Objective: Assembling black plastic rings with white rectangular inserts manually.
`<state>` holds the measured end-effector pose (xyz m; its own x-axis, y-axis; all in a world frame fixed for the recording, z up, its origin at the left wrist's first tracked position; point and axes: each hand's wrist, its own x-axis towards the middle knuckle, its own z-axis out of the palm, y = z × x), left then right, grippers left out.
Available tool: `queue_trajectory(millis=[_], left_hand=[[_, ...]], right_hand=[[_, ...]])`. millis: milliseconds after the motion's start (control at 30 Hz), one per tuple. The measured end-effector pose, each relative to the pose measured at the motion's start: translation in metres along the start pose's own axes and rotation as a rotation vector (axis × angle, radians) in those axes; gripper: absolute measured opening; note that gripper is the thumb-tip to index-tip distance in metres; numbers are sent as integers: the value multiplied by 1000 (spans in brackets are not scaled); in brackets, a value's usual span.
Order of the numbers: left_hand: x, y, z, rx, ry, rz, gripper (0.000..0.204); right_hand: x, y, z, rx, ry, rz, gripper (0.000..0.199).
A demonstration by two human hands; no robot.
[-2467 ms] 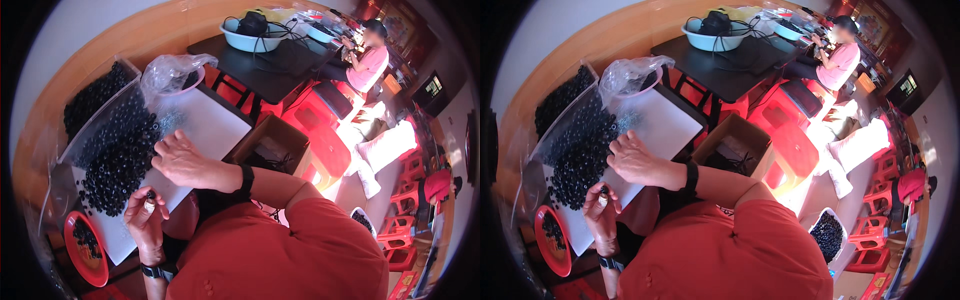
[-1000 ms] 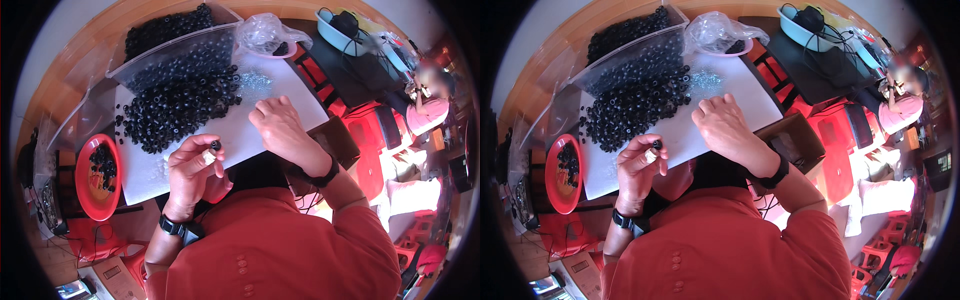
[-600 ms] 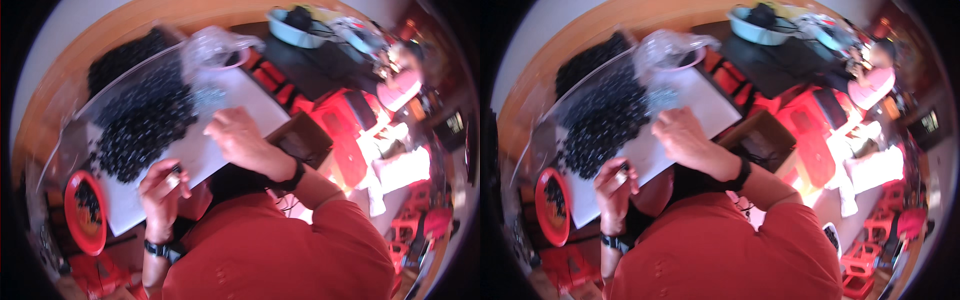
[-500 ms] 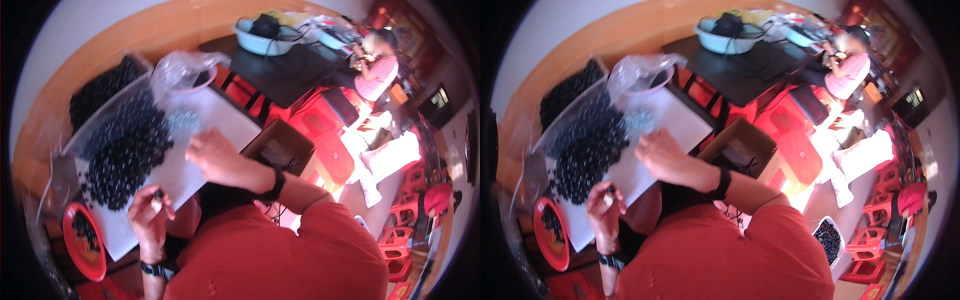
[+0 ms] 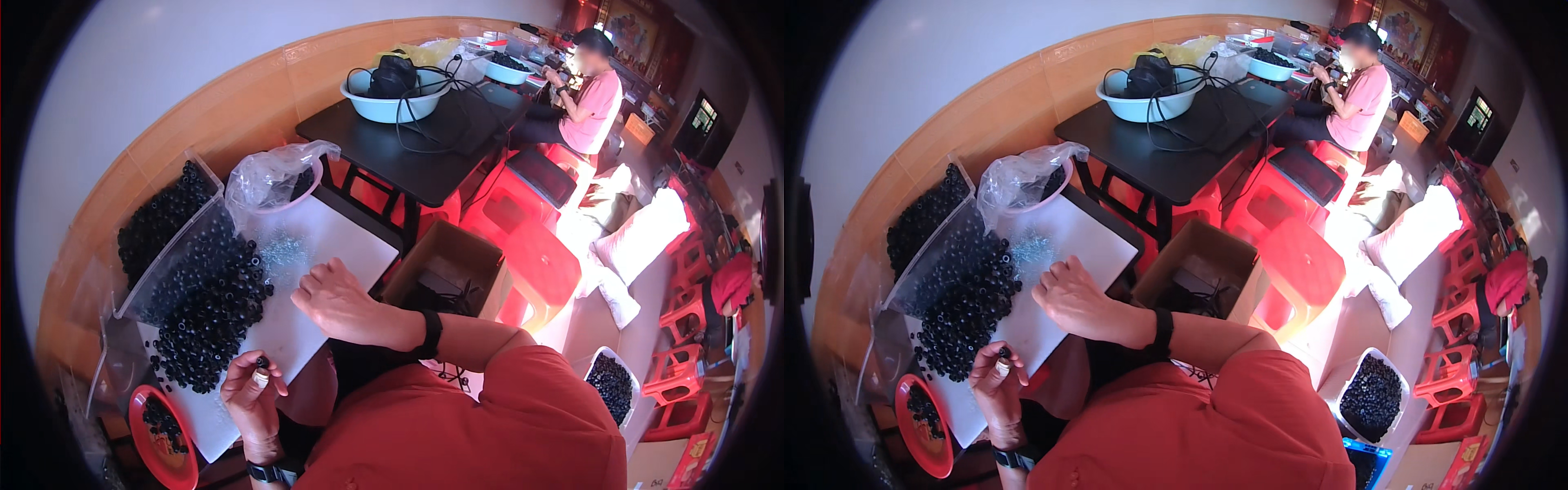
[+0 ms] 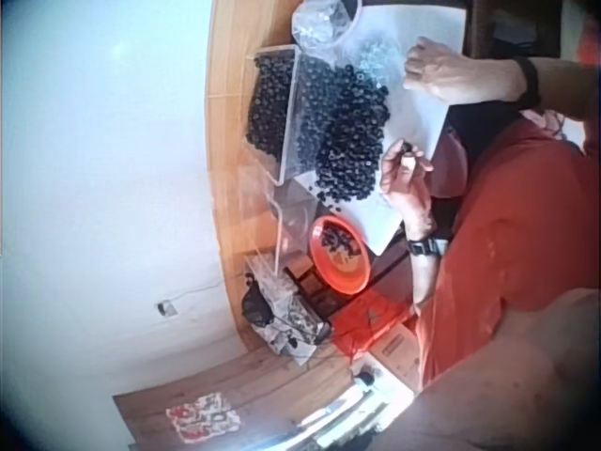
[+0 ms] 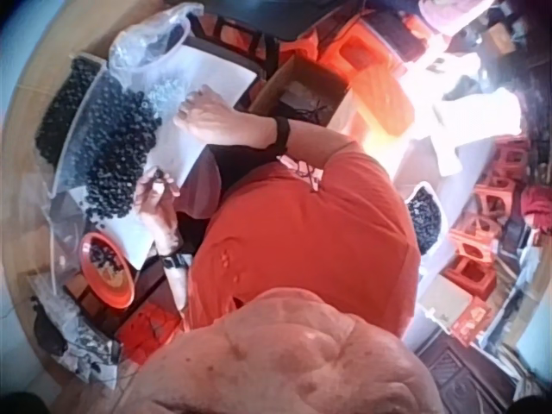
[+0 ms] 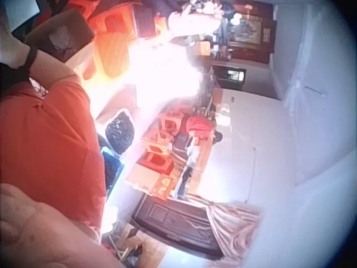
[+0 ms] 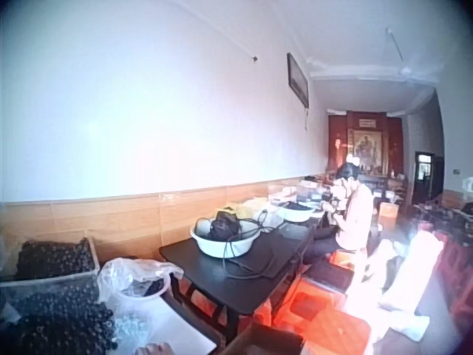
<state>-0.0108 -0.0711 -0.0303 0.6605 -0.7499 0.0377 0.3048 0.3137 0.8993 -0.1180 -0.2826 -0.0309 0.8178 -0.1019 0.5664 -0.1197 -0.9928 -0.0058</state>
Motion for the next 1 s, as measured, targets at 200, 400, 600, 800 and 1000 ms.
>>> queue_trajectory(millis=[200, 400, 600, 800, 1000], left_hand=[[2, -1, -2, -5, 2, 17, 25], [2, 1, -1, -9, 2, -24, 24], [-3, 8, 14, 85, 35, 27, 24], [8, 2, 20, 84, 4, 9, 24], [9, -7, 14, 60, 1, -35, 23]], right_hand=[[0, -5, -4, -60, -104, 175, 12], [-2, -4, 1, -39, -53, 154, 12], [-5, -6, 1, -65, -39, 152, 13], [-5, -5, 3, -54, 18, 80, 14], [-7, -5, 2, -56, 4, 63, 15]])
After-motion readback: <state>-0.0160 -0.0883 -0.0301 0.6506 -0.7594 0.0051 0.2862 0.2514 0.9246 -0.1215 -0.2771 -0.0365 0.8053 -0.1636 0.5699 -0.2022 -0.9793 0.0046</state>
